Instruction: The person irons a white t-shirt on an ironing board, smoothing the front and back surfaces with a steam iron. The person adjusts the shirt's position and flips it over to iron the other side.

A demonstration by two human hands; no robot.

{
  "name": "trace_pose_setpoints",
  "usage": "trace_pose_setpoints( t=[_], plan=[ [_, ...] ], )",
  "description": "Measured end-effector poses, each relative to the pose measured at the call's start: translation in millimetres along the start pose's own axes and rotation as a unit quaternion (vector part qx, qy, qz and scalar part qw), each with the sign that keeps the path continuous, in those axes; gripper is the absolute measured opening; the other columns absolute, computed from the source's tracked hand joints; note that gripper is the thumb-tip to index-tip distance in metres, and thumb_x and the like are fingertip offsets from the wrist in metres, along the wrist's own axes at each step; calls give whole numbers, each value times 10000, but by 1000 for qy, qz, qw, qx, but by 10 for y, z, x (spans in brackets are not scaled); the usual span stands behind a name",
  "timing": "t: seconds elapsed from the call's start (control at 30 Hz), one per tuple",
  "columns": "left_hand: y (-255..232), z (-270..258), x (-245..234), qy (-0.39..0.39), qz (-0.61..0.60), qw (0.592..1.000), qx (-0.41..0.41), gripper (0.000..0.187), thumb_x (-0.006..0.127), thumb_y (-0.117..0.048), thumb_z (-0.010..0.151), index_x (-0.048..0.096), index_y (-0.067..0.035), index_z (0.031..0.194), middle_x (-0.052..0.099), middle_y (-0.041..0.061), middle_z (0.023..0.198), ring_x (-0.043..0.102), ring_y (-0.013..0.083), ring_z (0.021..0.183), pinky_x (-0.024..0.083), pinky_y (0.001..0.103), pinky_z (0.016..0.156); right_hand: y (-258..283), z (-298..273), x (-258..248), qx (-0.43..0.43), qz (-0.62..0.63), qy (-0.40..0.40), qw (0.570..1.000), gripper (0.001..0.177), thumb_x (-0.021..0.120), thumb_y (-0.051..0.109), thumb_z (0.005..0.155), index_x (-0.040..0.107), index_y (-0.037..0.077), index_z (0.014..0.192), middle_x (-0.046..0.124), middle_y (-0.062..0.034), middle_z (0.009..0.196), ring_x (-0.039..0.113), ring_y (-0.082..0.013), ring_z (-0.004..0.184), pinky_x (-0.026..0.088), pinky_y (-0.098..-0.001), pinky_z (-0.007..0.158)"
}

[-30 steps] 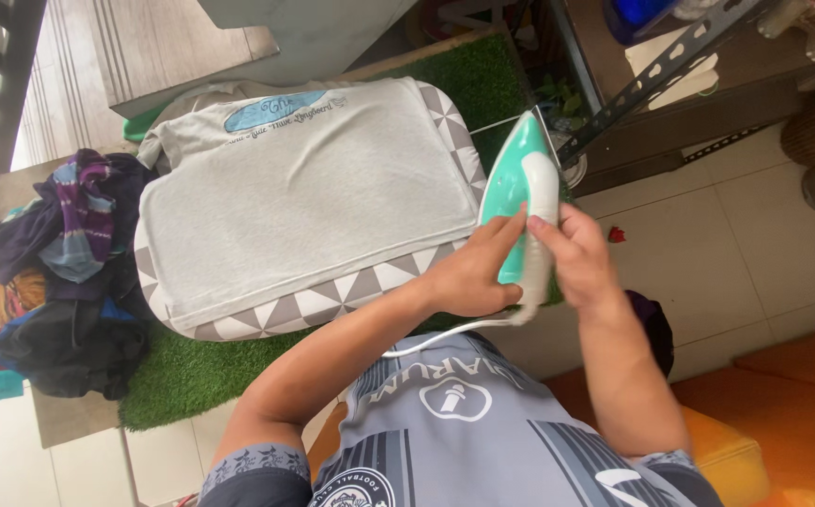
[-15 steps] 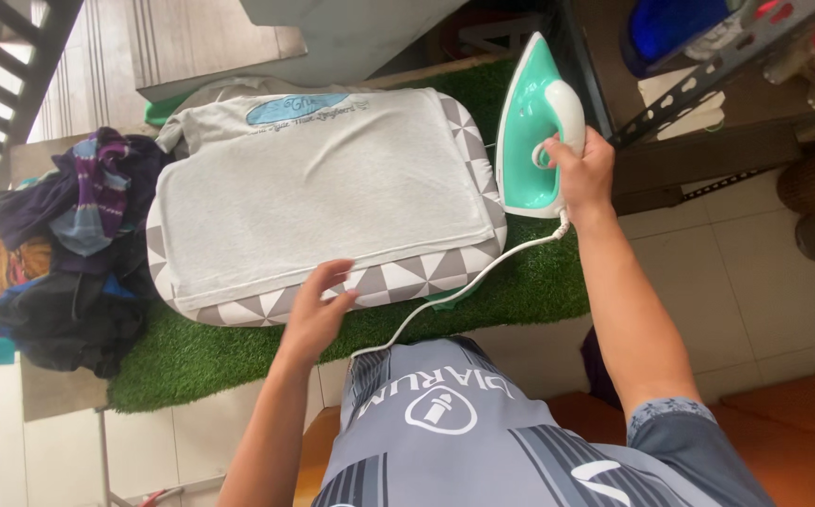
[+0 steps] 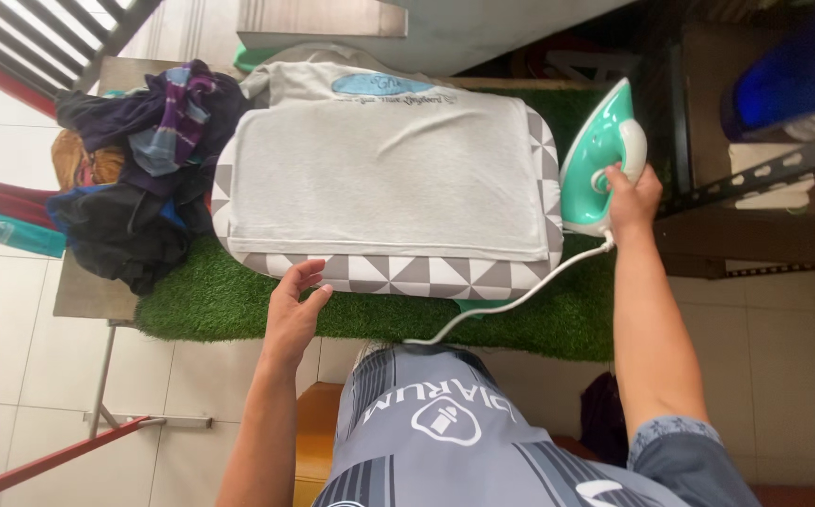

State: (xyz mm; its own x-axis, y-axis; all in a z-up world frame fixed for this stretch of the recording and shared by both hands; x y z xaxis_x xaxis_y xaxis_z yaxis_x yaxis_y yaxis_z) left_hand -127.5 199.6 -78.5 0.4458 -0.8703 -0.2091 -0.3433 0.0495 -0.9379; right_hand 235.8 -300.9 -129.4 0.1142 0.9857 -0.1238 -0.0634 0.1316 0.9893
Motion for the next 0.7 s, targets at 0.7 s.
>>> trace_pose_setpoints(
  t=[0.7],
  plan=[
    [143,1254,-1407,-184,334,925,-10,547,725,-242,890,557,13,1343,561,250,1307,589,399,1167,475,460,1000,276,-1417,707,-39,-334,-11,942,472,791,220,888,663,-10,1281,694,-179,1150,671,-293,1009,521,-413,885]
  ],
)
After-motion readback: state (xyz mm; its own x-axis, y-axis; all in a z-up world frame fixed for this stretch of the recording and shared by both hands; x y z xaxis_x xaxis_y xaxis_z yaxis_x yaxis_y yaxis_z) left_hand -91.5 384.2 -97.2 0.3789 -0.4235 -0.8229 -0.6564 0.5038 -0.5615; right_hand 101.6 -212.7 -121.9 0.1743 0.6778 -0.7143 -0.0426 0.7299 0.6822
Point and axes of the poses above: each hand's wrist, its own z-axis towards the middle knuckle, its own x-axis out of the palm, y = z × x, the point moved 10 cm from there along z, towards the middle knuckle
